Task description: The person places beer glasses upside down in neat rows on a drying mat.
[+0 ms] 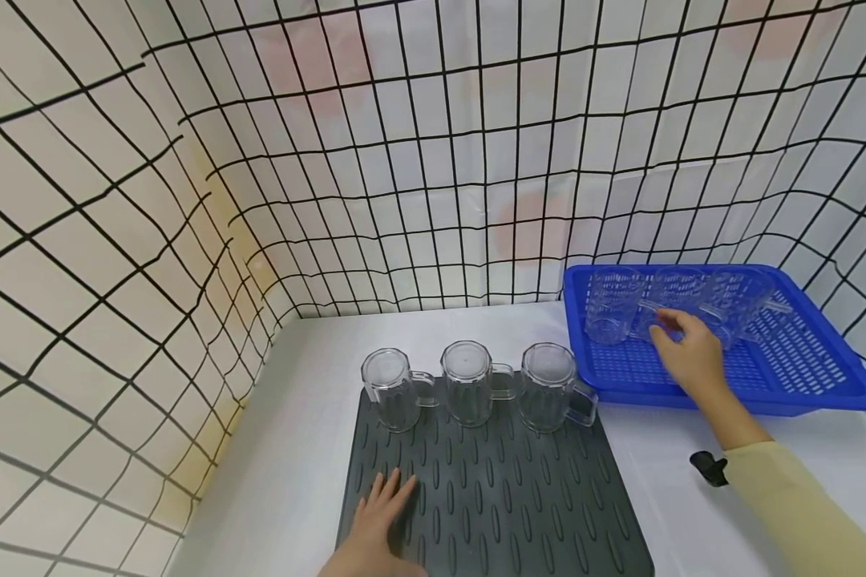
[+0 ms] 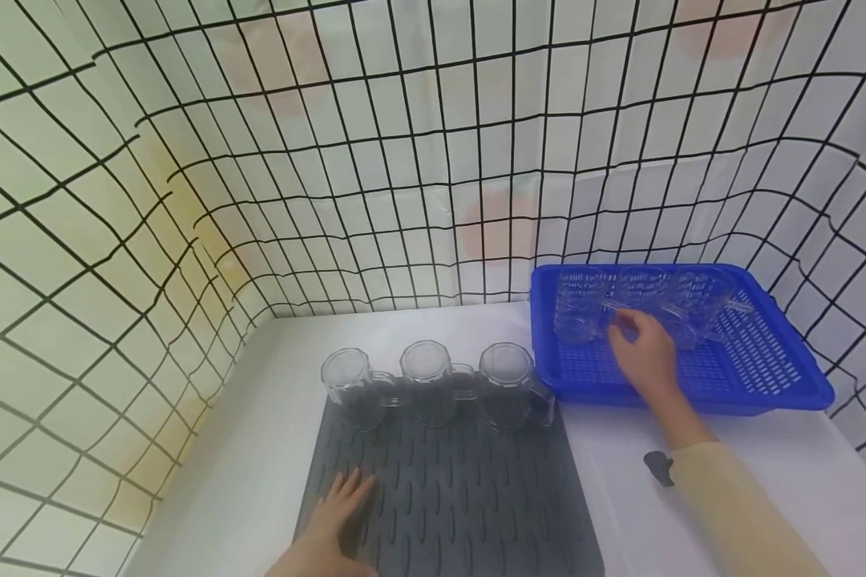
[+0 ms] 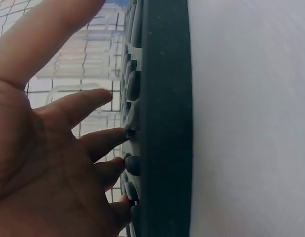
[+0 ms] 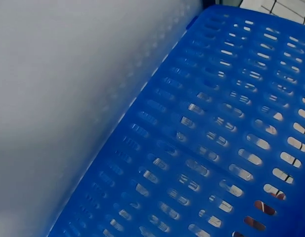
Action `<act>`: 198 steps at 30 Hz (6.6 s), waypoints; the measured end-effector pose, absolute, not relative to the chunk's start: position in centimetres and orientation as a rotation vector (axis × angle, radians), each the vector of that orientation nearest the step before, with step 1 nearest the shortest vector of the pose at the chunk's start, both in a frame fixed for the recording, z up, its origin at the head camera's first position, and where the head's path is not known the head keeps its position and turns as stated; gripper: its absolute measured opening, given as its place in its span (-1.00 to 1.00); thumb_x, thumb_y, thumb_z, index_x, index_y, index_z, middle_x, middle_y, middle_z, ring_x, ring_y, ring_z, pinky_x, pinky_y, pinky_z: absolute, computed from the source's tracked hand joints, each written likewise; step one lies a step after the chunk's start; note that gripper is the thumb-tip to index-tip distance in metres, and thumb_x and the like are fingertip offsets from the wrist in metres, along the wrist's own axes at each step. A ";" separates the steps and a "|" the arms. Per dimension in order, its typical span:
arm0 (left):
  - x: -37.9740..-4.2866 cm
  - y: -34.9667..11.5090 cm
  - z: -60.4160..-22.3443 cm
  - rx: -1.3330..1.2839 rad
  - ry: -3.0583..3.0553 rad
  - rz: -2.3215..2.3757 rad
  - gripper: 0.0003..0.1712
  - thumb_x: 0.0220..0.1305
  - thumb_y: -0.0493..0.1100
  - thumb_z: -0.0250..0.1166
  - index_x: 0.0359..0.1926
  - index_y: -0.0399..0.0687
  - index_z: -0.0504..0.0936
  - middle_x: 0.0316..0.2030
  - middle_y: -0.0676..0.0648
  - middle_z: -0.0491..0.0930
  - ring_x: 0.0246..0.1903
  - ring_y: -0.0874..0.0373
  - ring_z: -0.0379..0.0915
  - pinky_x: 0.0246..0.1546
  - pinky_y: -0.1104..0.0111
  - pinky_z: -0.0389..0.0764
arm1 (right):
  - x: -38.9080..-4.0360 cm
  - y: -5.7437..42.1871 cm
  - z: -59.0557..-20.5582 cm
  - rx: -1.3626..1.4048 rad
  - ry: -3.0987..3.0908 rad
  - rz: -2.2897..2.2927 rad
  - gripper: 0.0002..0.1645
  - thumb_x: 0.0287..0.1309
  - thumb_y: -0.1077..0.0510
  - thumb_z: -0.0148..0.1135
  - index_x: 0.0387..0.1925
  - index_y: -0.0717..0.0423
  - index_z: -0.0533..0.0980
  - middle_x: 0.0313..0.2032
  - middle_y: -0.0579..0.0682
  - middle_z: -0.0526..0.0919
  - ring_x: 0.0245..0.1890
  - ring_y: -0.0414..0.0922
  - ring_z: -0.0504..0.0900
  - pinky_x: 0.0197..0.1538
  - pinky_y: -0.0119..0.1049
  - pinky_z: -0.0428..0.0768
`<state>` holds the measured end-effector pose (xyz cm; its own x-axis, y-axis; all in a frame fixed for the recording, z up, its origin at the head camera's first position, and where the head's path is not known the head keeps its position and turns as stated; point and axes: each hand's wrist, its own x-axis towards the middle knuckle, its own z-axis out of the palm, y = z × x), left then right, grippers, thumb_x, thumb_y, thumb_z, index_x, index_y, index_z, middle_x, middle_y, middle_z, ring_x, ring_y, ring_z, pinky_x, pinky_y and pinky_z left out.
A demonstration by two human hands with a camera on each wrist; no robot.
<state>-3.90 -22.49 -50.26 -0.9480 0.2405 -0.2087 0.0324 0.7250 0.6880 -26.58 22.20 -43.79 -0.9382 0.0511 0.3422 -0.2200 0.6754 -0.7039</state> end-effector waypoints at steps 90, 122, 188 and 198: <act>-3.5 -22.3 -50.6 0.258 2.768 0.848 0.25 -0.36 0.15 0.68 0.43 0.06 0.29 0.44 -0.35 0.05 0.39 -0.45 -0.16 0.14 -0.47 0.00 | -28.4 23.0 -43.3 0.091 -2.549 1.579 -0.45 0.34 -0.04 0.17 -0.70 0.09 0.26 -0.77 -0.10 0.32 -0.69 -0.06 0.32 -0.36 -0.23 0.37; -3.5 -22.5 -51.1 0.290 2.782 0.870 0.25 -0.36 0.13 0.68 0.42 0.00 0.30 0.43 -0.38 0.07 0.38 -0.47 -0.14 0.12 -0.49 0.01 | -24.4 20.9 -38.9 0.251 -1.673 2.239 -0.42 0.26 0.36 0.19 -0.80 0.17 0.16 -0.78 -0.06 0.02 -0.70 -0.11 -0.09 -0.50 -0.24 -0.05; -3.6 -22.6 -51.0 0.312 2.794 0.883 0.23 -0.34 0.12 0.67 0.41 0.00 0.30 0.41 -0.41 0.08 0.37 -0.50 -0.13 0.09 -0.51 0.02 | -17.2 11.6 -34.9 0.841 -1.628 2.458 -0.52 0.34 0.48 -0.09 -0.68 0.17 0.09 -0.71 0.01 0.03 -0.70 -0.07 0.02 -0.53 -0.20 0.00; -3.5 -22.5 -50.9 0.297 2.785 0.873 0.22 -0.32 0.12 0.66 0.42 0.02 0.29 0.42 -0.40 0.07 0.38 -0.49 -0.15 0.12 -0.49 0.01 | -16.6 10.4 -35.7 0.947 -1.666 2.456 -0.54 0.33 0.50 -0.12 -0.67 0.19 0.10 -0.71 0.04 0.04 -0.71 -0.04 0.05 -0.56 -0.18 0.03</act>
